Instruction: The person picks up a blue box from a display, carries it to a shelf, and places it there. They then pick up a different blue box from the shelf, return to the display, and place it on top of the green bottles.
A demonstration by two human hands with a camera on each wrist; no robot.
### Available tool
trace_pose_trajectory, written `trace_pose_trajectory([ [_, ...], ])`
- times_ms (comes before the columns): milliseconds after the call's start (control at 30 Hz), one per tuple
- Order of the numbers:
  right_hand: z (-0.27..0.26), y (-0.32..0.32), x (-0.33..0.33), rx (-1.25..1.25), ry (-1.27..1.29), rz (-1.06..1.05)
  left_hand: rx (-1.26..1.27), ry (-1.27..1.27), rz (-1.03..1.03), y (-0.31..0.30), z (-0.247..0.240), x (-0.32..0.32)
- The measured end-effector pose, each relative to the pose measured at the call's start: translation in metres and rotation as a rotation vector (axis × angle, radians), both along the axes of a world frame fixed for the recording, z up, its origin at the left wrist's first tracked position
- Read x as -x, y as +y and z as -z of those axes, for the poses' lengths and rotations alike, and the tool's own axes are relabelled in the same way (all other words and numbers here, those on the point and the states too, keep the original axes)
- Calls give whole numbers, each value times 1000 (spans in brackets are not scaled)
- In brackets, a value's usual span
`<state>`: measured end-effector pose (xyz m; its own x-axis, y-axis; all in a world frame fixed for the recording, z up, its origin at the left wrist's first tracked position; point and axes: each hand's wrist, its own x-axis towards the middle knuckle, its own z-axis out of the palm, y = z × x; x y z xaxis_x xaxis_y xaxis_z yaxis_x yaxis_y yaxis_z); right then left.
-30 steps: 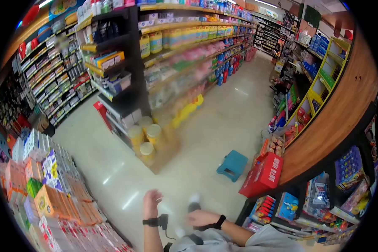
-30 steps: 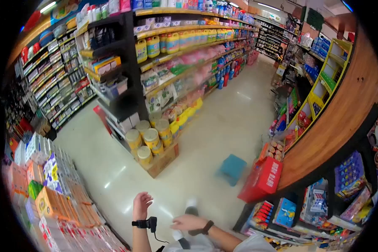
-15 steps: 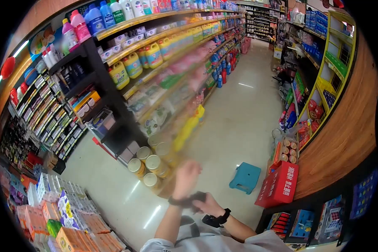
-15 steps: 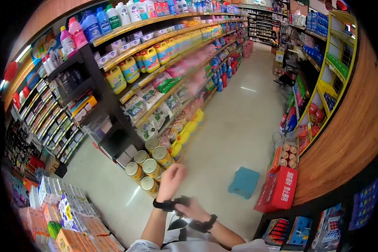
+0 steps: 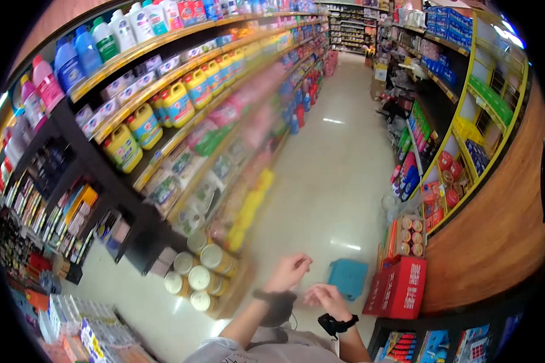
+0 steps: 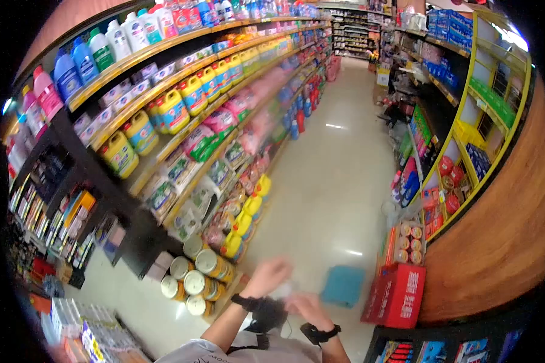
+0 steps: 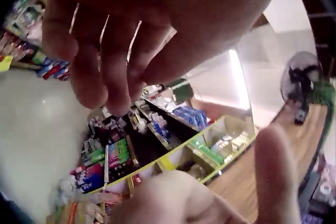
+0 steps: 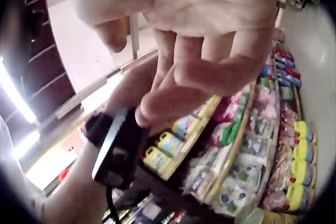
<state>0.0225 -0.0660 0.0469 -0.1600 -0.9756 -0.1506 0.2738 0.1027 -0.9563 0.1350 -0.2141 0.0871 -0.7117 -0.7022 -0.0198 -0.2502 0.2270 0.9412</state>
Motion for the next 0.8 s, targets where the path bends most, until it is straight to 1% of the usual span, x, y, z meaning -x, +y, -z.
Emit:
trace_pose_trajectory([
  [33, -1, -15, 22, 3, -15, 86, -71, -18, -6, -22, 12, 9],
  [67, -3, -32, 42, 64, -20, 165, -248, 5, 6, -43, 29, 17],
  [133, -16, -72, 74, 207, 0, 336, -314, -3, 93, -73, 43, 36],
  [167, -28, -103, 91, 280, -36, 422, -340, 3, 137, -95, 44, 51],
  [200, -46, -128, 106, 339, -75, 511, -416, 43, 227, -111, 46, 62],
  [233, -56, -137, 114, 371, -116, 610, -499, 78, 273, -114, 38, 68],
  [267, -56, -152, 126, 403, -144, 663, -576, 113, 324, -122, 27, 77],
  [300, -55, -181, 149, 475, -161, 715, -619, 158, 387, -142, 14, 97],
  [333, -66, -202, 166, 540, -181, 775, -643, 193, 444, -154, 10, 113],
  [367, -75, -218, 174, 488, -191, 840, -685, 206, 502, -158, 8, 120],
  [400, -83, -237, 178, 536, -189, 881, -715, 209, 563, -163, 4, 126],
  [433, -89, -256, 185, 607, -184, 913, -721, 191, 596, -173, -3, 135],
  [500, -96, -279, 194, 538, -29, 955, -716, 164, 647, -193, -13, 154],
  [533, -96, -288, 201, 490, 46, 965, -661, 157, 638, -202, -14, 168],
  [633, -85, -315, 232, 456, 80, 937, -611, 130, 588, -229, -2, 204],
  [667, -83, -325, 243, 434, -25, 986, -574, 103, 576, -239, 6, 216],
  [733, -78, -345, 268, 371, 118, 1080, -505, 48, 548, -259, 19, 241],
  [767, -74, -354, 283, 337, 187, 1127, -519, 4, 555, -271, 25, 254],
  [800, -67, -364, 302, 338, 344, 1169, -530, -39, 563, -284, 25, 271],
])
